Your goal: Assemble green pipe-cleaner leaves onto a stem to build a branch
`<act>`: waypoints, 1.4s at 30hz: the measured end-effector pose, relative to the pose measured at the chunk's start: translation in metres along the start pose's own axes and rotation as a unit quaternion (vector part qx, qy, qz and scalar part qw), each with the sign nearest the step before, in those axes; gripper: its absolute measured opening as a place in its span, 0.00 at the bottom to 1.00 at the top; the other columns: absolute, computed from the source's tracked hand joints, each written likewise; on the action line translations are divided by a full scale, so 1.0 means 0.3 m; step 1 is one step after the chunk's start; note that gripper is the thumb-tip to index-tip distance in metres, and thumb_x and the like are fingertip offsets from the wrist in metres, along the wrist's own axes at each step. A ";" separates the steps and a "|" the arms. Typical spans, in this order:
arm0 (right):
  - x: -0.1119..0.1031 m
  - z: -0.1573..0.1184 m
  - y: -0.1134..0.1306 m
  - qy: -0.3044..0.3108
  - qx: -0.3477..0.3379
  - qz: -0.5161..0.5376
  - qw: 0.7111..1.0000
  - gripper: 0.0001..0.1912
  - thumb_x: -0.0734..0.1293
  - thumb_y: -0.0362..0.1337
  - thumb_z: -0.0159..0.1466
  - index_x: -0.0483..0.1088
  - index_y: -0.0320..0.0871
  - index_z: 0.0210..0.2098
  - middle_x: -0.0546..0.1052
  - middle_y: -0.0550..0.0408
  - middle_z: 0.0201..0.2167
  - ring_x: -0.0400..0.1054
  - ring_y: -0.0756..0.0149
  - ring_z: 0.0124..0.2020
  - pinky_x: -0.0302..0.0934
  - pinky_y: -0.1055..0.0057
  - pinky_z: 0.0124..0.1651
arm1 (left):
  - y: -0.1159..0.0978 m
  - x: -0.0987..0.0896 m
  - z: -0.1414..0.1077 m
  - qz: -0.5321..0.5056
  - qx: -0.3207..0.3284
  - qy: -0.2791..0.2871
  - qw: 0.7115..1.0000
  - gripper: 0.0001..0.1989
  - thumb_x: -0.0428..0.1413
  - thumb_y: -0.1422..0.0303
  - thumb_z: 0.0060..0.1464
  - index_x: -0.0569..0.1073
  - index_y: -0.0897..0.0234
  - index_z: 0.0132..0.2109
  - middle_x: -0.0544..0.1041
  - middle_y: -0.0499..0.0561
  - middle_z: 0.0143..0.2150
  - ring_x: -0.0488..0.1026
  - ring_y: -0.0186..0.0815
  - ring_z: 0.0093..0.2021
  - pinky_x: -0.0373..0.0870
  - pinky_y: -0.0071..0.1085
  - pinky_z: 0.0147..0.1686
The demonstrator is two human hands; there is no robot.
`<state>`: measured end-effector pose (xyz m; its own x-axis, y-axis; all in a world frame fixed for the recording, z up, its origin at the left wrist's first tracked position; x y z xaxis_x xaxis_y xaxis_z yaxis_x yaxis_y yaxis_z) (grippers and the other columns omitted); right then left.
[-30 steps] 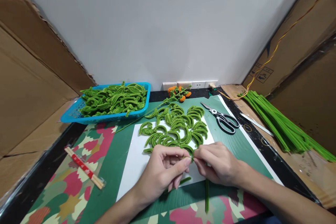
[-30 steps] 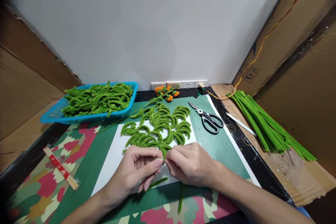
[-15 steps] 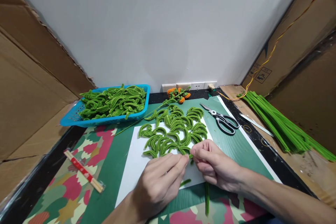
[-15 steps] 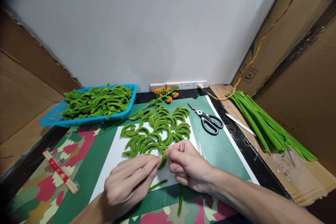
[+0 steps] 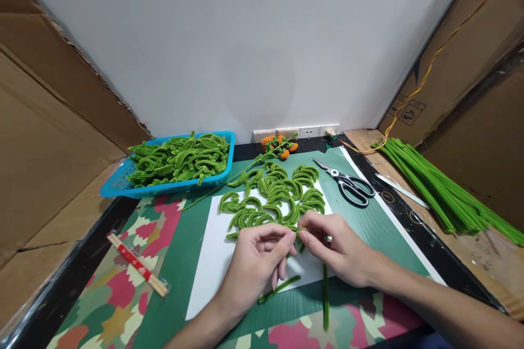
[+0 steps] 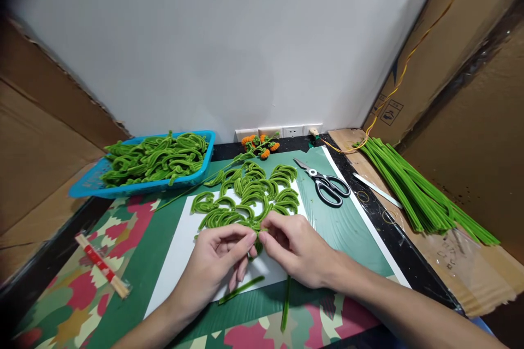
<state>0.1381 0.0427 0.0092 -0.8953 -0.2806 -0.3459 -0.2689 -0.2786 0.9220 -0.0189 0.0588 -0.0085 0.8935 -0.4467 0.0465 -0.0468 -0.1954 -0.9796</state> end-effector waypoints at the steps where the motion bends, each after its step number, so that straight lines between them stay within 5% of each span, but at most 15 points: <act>1: -0.001 0.002 0.006 0.005 -0.012 -0.016 1.000 0.11 0.63 0.39 0.74 0.68 0.43 0.35 0.65 0.63 0.25 0.56 0.72 0.25 0.51 0.73 0.29 | 0.002 0.000 0.004 -0.008 -0.003 0.007 1.000 0.20 0.64 0.53 0.62 0.79 0.67 0.35 0.73 0.46 0.18 0.65 0.26 0.13 0.61 0.19 0.13; 8: -0.021 0.012 0.032 -0.028 -0.059 -0.065 0.996 0.12 0.63 0.35 0.74 0.72 0.42 0.34 0.68 0.61 0.24 0.59 0.71 0.24 0.53 0.73 0.29 | 0.009 -0.014 -0.003 0.006 0.002 -0.017 1.000 0.18 0.66 0.54 0.60 0.80 0.66 0.43 0.78 0.47 0.25 0.67 0.27 0.15 0.63 0.21 0.13; 15: -0.009 0.007 0.041 -0.037 -0.107 -0.123 0.986 0.14 0.64 0.34 0.74 0.77 0.41 0.33 0.72 0.58 0.23 0.61 0.71 0.22 0.53 0.73 0.26 | -0.046 -0.020 -0.035 0.191 0.162 -0.089 0.964 0.09 0.65 0.65 0.59 0.83 0.65 0.33 0.79 0.50 0.26 0.72 0.31 0.23 0.69 0.24 0.24; 23: 0.013 -0.038 0.059 -0.145 -0.242 -0.351 0.893 0.16 0.61 0.29 0.75 0.72 0.42 0.31 0.71 0.58 0.20 0.60 0.71 0.19 0.48 0.69 0.26 | 0.008 0.006 -0.032 0.056 0.045 -0.019 0.997 0.14 0.64 0.59 0.63 0.81 0.65 0.35 0.76 0.48 0.22 0.68 0.29 0.18 0.65 0.22 0.18; 28: 0.008 -0.045 0.075 -0.162 -0.266 -0.391 0.866 0.16 0.63 0.29 0.74 0.71 0.44 0.29 0.68 0.61 0.18 0.57 0.71 0.18 0.47 0.68 0.25 | 0.021 0.006 -0.020 0.037 0.011 0.010 0.999 0.14 0.65 0.57 0.63 0.84 0.66 0.40 0.76 0.48 0.21 0.65 0.27 0.17 0.61 0.20 0.17; 31: 0.004 -0.051 0.088 -0.163 -0.284 -0.382 0.864 0.13 0.64 0.28 0.73 0.72 0.43 0.31 0.68 0.60 0.18 0.56 0.71 0.18 0.47 0.68 0.26 | -0.004 0.018 -0.022 0.061 0.047 0.030 0.997 0.14 0.63 0.59 0.65 0.84 0.65 0.36 0.76 0.47 0.22 0.66 0.27 0.18 0.63 0.20 0.18; 34: -0.005 -0.054 0.100 -0.169 -0.297 -0.367 0.865 0.11 0.66 0.28 0.72 0.73 0.43 0.33 0.68 0.61 0.18 0.57 0.71 0.18 0.49 0.69 0.26 | -0.036 0.006 -0.028 0.107 0.113 -0.010 0.988 0.10 0.64 0.63 0.64 0.85 0.63 0.38 0.80 0.48 0.26 0.72 0.29 0.21 0.69 0.22 0.22; 38: -0.013 -0.056 0.109 -0.185 -0.311 -0.381 0.851 0.10 0.66 0.28 0.71 0.73 0.44 0.33 0.67 0.63 0.17 0.55 0.71 0.17 0.49 0.68 0.25 | -0.068 -0.017 -0.040 0.221 0.200 -0.069 0.952 0.05 0.65 0.68 0.62 0.85 0.62 0.38 0.83 0.49 0.31 0.76 0.31 0.27 0.72 0.23 0.27; 42: 0.001 -0.067 0.106 -0.196 -0.336 -0.385 0.837 0.11 0.66 0.27 0.70 0.71 0.43 0.31 0.65 0.64 0.17 0.53 0.71 0.17 0.48 0.67 0.24 | -0.083 -0.008 -0.051 0.287 0.249 -0.061 0.923 0.06 0.62 0.72 0.63 0.82 0.63 0.36 0.80 0.47 0.28 0.72 0.29 0.25 0.68 0.23 0.26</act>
<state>0.1364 0.0154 0.0351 -0.6314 0.5068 -0.5869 -0.6775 -0.7288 0.0996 -0.0267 0.0512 0.0189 0.8308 -0.2448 -0.4999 -0.3430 0.4821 -0.8062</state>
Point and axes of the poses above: each hand's wrist, its own z-axis towards the middle knuckle, its own x-axis out of the palm, y = z × x, the point moved 6 cm from there along z, towards the middle knuckle
